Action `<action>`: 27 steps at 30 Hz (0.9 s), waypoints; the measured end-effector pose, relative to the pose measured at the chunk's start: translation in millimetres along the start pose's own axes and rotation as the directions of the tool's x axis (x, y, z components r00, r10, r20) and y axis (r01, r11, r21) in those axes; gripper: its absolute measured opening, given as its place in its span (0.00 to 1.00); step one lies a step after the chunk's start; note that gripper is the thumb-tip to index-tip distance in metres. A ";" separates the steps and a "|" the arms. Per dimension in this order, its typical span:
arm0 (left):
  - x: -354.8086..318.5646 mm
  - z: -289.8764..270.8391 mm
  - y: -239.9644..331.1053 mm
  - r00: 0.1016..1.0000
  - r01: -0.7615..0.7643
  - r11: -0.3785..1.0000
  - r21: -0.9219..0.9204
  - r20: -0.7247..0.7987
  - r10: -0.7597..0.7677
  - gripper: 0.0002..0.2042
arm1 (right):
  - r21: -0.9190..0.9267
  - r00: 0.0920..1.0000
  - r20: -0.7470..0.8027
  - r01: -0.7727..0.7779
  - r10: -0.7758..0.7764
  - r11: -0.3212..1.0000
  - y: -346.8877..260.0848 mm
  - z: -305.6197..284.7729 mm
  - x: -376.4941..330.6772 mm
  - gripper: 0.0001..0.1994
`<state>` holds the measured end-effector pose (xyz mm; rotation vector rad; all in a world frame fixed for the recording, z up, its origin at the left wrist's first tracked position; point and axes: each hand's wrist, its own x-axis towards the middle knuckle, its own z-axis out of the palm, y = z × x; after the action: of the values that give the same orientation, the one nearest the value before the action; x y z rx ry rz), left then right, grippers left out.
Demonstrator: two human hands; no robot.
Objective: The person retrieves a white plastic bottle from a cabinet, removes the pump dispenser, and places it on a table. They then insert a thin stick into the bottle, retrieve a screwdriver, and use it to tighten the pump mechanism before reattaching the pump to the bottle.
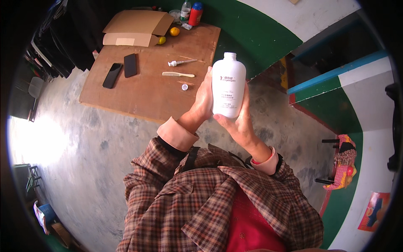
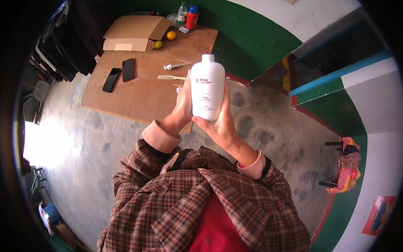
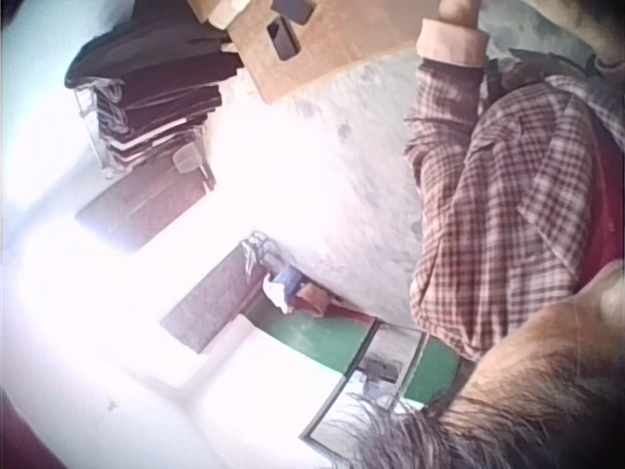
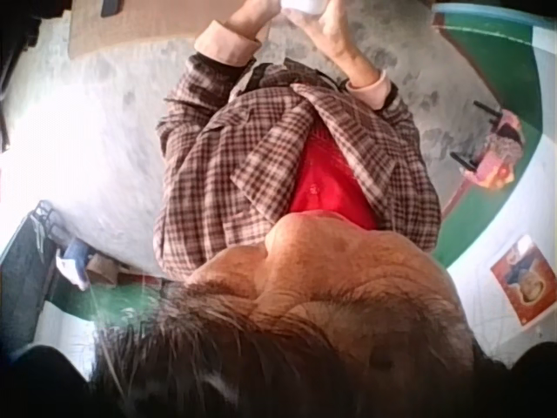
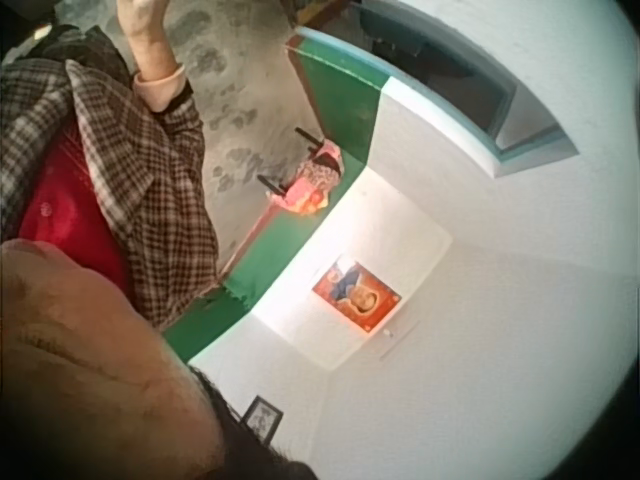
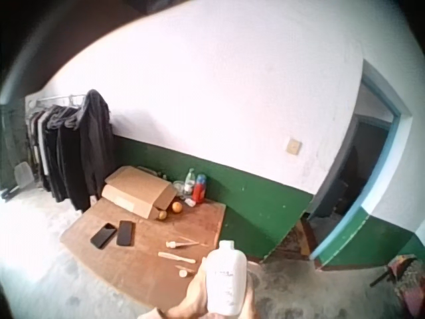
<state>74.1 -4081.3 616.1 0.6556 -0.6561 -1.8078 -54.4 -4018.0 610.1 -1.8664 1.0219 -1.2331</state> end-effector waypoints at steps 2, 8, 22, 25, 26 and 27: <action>8.7 -5.3 14.0 0.998 0.057 0.995 -0.081 -0.010 -0.058 0.27 | 0.008 1.000 -0.019 -0.016 0.016 1.000 -0.9 10.0 13.2 0.52; 21.7 -25.1 39.4 0.999 -0.032 0.995 0.094 0.027 0.030 0.27 | -0.069 0.996 -0.091 -0.025 0.018 0.997 0.2 34.4 39.5 0.55; 28.9 -48.0 51.8 0.971 -0.183 0.982 0.036 0.161 0.175 0.27 | -0.162 0.994 -0.104 -0.050 0.033 0.986 -8.1 55.9 57.3 0.56; 27.0 -46.6 56.0 0.982 -0.136 0.990 0.025 0.136 0.132 0.27 | -0.172 0.995 -0.097 -0.047 0.031 0.984 -10.3 56.9 57.6 0.56; 26.3 -46.1 58.1 0.994 -0.041 0.999 0.016 0.098 0.039 0.27 | -0.160 0.994 -0.101 -0.057 0.041 0.986 -11.2 57.0 58.2 0.56; 26.1 -45.6 59.8 0.997 0.056 0.998 0.004 0.061 -0.056 0.27 | -0.155 0.993 -0.103 -0.072 0.056 0.985 -12.3 57.4 57.5 0.56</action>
<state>137.2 -4129.4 623.1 0.6283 -0.6862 -1.8856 16.7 -4056.4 625.4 -1.8915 1.2563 -1.2472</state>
